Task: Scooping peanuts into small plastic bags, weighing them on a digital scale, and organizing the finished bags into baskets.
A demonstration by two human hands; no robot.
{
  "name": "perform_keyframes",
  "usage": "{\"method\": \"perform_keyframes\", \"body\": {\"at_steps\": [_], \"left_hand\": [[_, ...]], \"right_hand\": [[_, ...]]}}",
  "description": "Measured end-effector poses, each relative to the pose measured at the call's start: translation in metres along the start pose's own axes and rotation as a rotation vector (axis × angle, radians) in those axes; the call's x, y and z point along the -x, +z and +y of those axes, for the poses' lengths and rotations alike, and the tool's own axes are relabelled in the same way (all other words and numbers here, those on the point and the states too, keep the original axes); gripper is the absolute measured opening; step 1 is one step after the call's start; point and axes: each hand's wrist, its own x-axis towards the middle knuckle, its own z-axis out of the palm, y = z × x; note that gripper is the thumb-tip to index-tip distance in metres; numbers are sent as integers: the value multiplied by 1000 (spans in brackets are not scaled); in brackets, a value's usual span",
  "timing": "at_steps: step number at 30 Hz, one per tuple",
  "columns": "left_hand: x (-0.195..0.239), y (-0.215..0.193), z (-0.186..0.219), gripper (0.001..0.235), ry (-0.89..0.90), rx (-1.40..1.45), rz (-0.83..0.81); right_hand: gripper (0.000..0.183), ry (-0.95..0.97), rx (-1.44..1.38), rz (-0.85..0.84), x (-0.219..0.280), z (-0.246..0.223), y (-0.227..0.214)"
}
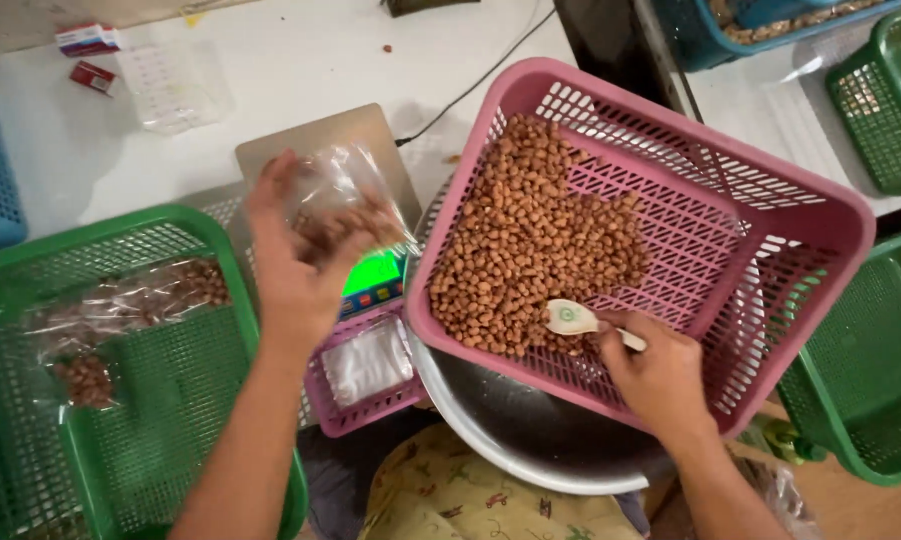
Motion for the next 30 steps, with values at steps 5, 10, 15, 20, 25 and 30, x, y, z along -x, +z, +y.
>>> {"method": "perform_keyframes", "body": {"at_steps": [5, 10, 15, 20, 25, 30], "left_hand": [[10, 37, 32, 106, -551, 69, -68], [42, 67, -23, 92, -240, 510, -259], [47, 86, -11, 91, -297, 523, -400], [55, 103, -15, 83, -179, 138, -540], [51, 117, 10, 72, -135, -30, -683], [58, 132, 2, 79, -224, -145, -762]], "right_hand": [[16, 248, -50, -66, 0, -4, -10], [12, 265, -110, 35, 1, -5, -19], [14, 312, -177, 42, 1, -8, -32], [12, 375, -264, 95, 0, 0, -33], [10, 293, -386, 235, -10, -5, -68], [27, -237, -269, 191, -13, 13, -88]]}}
